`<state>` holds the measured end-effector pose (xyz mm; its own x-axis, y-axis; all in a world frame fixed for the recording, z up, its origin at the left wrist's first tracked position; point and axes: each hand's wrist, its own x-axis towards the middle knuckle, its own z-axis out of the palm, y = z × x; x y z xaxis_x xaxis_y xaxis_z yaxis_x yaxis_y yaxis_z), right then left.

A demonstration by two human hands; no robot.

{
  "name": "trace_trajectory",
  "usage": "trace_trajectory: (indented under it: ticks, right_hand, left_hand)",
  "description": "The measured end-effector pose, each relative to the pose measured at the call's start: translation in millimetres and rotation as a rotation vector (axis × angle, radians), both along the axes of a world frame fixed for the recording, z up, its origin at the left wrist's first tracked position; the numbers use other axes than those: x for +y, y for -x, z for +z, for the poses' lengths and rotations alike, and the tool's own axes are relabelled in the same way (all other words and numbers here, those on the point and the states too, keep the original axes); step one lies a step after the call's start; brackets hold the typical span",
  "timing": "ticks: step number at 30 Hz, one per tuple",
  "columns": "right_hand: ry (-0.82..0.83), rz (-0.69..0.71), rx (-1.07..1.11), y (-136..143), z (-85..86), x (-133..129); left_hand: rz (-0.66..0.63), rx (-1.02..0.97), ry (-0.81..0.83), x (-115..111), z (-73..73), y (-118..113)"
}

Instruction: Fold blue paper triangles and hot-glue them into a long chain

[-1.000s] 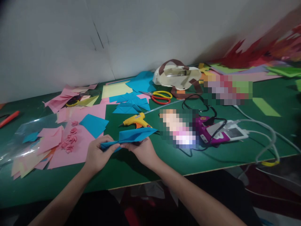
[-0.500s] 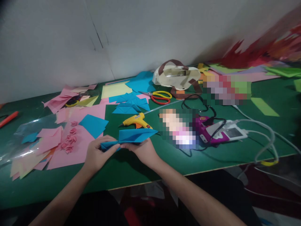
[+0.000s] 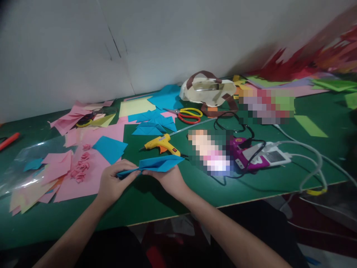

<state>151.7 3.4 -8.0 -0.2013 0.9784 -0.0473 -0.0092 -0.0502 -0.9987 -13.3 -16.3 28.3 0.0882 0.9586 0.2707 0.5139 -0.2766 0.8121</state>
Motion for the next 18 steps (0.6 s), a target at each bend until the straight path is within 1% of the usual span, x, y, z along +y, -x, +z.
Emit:
trace_trajectory:
  ticks: [2, 6, 9, 11, 14, 16, 18]
  right_hand:
    - [-0.010, 0.053, 0.004, -1, -0.8, -1]
    - [-0.091, 0.120, 0.010, -4, -1.6, -2]
    - [-0.096, 0.135, -0.010, -4, -2.3, -1]
    - [-0.083, 0.124, -0.025, -3, -2.5, 0]
    - [-0.142, 0.061, -0.021, -3, -1.6, 3]
    - [-0.240, -0.030, 0.021, -5, 0.0, 4]
    - [-0.359, -0.119, 0.037, -11, 2.4, 6]
  left_hand:
    - [-0.032, 0.014, -0.039, -1, 1.4, 0]
    - [-0.062, 0.017, -0.134, -3, 0.9, 0]
    - [-0.073, 0.037, -0.198, -3, -2.2, 1]
    - [-0.055, 0.071, -0.222, -2, -3.2, 4]
    - [0.006, 0.126, -0.150, 2, 0.1, 11]
    - [0.030, 0.147, -0.038, 5, 4.9, 17]
    - [0.060, 0.149, 0.034, 7, 10.1, 24]
